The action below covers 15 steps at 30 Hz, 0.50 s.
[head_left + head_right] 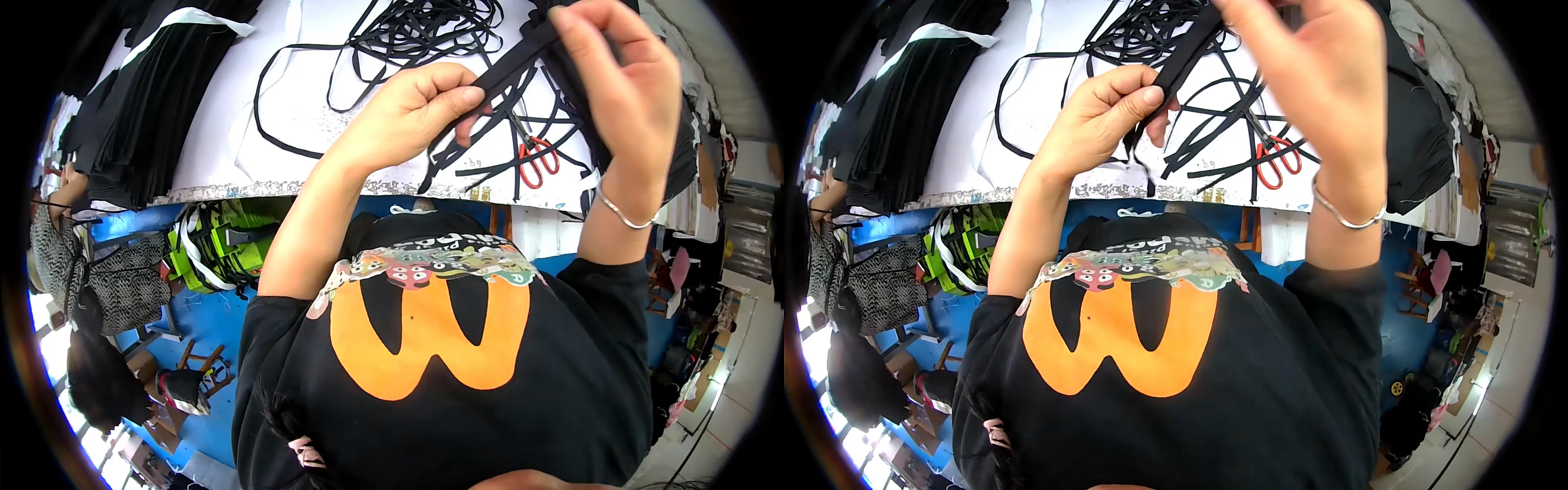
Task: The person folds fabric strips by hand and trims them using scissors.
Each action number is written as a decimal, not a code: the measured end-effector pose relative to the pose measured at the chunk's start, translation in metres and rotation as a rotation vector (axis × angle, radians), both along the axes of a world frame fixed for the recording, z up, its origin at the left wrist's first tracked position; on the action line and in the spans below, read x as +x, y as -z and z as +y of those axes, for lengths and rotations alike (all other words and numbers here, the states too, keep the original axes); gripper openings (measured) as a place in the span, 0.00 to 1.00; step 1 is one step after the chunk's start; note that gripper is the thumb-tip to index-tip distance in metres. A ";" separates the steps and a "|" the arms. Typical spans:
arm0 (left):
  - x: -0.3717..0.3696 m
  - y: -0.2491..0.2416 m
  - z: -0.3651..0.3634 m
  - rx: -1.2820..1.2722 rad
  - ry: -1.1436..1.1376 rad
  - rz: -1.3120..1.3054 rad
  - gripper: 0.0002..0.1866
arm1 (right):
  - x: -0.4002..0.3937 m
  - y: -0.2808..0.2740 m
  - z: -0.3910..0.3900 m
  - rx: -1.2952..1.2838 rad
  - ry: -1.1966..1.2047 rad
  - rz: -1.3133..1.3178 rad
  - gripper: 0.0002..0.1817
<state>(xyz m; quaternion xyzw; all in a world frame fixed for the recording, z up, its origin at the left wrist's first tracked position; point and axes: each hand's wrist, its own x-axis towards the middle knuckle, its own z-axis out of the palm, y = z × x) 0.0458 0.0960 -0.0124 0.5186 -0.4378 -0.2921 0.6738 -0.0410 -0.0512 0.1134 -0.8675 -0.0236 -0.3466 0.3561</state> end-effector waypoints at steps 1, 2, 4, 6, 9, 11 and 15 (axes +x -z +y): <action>0.001 0.004 0.000 0.017 0.010 0.017 0.12 | -0.001 -0.006 -0.001 0.108 0.040 0.014 0.06; 0.001 0.010 0.001 0.012 0.012 0.016 0.12 | 0.001 -0.009 -0.010 0.115 0.039 -0.040 0.06; 0.002 0.021 0.003 0.030 0.076 0.134 0.13 | 0.001 -0.023 -0.019 0.114 0.045 -0.110 0.07; 0.004 0.029 0.004 0.034 0.112 0.160 0.13 | 0.000 -0.036 -0.033 0.072 0.048 -0.137 0.07; 0.006 0.038 0.009 0.086 0.089 0.189 0.13 | -0.004 -0.053 -0.042 0.054 0.091 -0.129 0.06; 0.008 0.044 0.012 0.133 0.047 0.219 0.13 | -0.006 -0.060 -0.051 0.082 0.055 -0.135 0.06; 0.016 0.059 0.016 0.090 0.027 0.198 0.11 | -0.004 -0.074 -0.117 0.019 0.181 -0.143 0.08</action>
